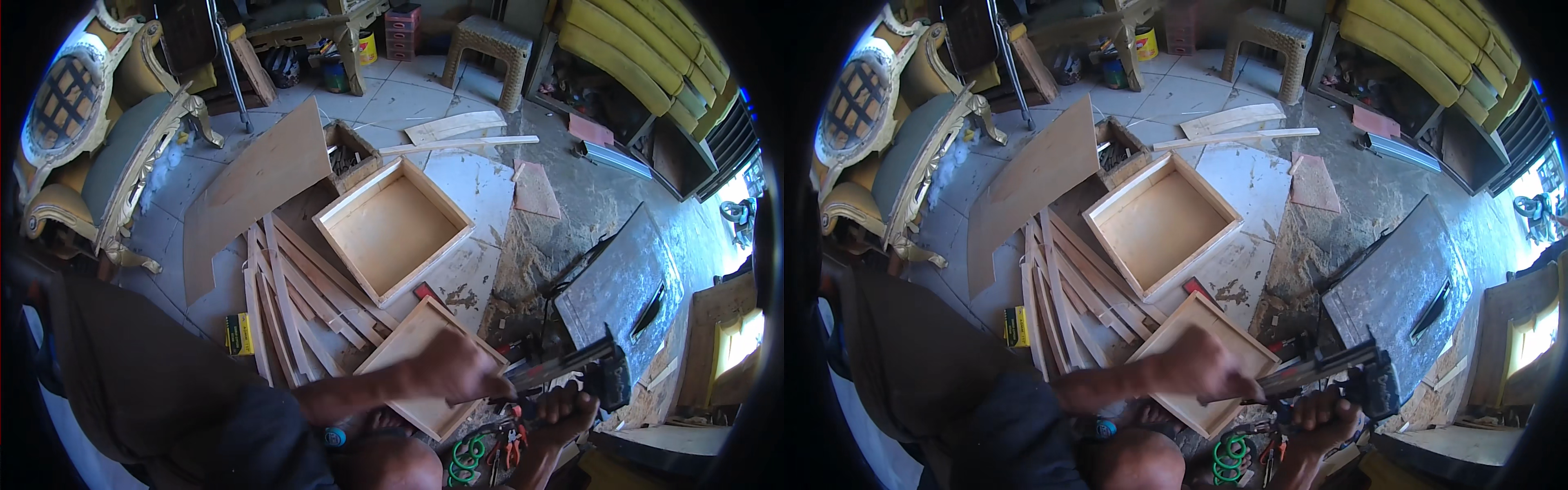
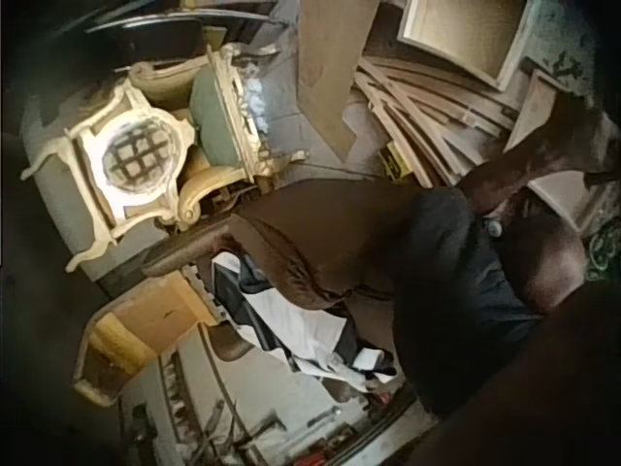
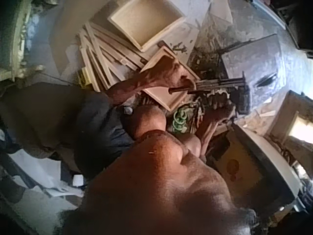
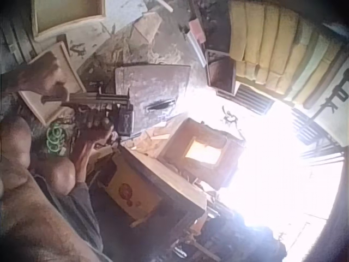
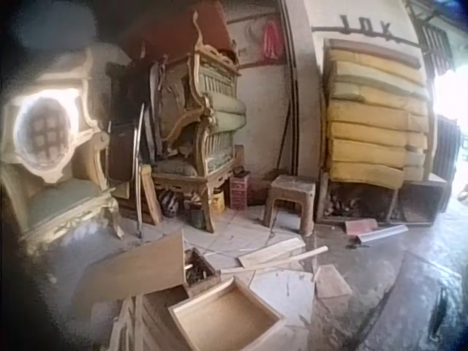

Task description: The person assembles a wooden box by cutting wood strips with a table saw, then joining them together with a nail gun and a hammer.

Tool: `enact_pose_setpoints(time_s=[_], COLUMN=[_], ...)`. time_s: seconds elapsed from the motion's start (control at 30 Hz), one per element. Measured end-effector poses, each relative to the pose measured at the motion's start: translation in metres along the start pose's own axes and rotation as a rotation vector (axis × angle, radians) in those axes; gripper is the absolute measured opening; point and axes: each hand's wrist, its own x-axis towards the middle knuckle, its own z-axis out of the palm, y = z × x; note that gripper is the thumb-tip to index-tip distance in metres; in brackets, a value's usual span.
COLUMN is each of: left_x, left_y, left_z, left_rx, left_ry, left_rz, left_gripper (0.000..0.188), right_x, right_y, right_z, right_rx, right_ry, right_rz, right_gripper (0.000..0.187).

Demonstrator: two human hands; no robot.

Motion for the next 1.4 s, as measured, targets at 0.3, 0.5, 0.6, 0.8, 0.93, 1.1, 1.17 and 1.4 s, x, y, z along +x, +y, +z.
enact_pose_setpoints(time_s=[0.3, 0.5, 0.6, 0.8, 0.93, 1.1, 1.17, 1.4], left_x=[-0.093, -0.075, -0.071, -0.08, -0.074, -0.033, -0.006, 0.017], left_y=[-0.371, -0.395, -0.383, -0.331, -0.293, -0.244, -0.215, -0.049], left_z=[-0.133, -0.15, -0.136, -0.144, -0.088, -0.021, 0.0, 0.137], left_rx=[0.553, 0.75, 0.759, 0.75, 0.646, 0.588, 0.516, -0.58], left_ry=[0.681, 0.663, 0.282, 0.011, 0.261, 0.47, 0.807, 0.462], left_rz=[-0.812, -0.505, -0.598, -0.435, -0.264, -0.811, -0.66, -0.337], left_gripper=[0.036, 0.041, 0.041, 0.031, 0.025, 0.023, 0.034, 0.032], right_x=[-0.009, -0.005, -0.004, -0.009, -0.011, -0.022, -0.034, -0.039], right_y=[-0.018, -0.021, -0.019, -0.015, -0.017, -0.023, -0.027, -0.035], right_z=[-0.038, -0.045, -0.05, -0.044, -0.04, -0.05, -0.03, -0.035], right_rx=[0.13, 0.081, 0.039, -0.04, -0.112, -0.151, -0.219, -0.11], right_ry=[-0.205, -0.133, -0.175, -0.132, -0.115, -0.071, -0.034, -0.319], right_rz=[0.071, 0.117, 0.128, 0.088, 0.069, 0.082, 0.033, 0.167], right_gripper=[0.035, 0.033, 0.033, 0.035, 0.034, 0.032, 0.032, 0.031])
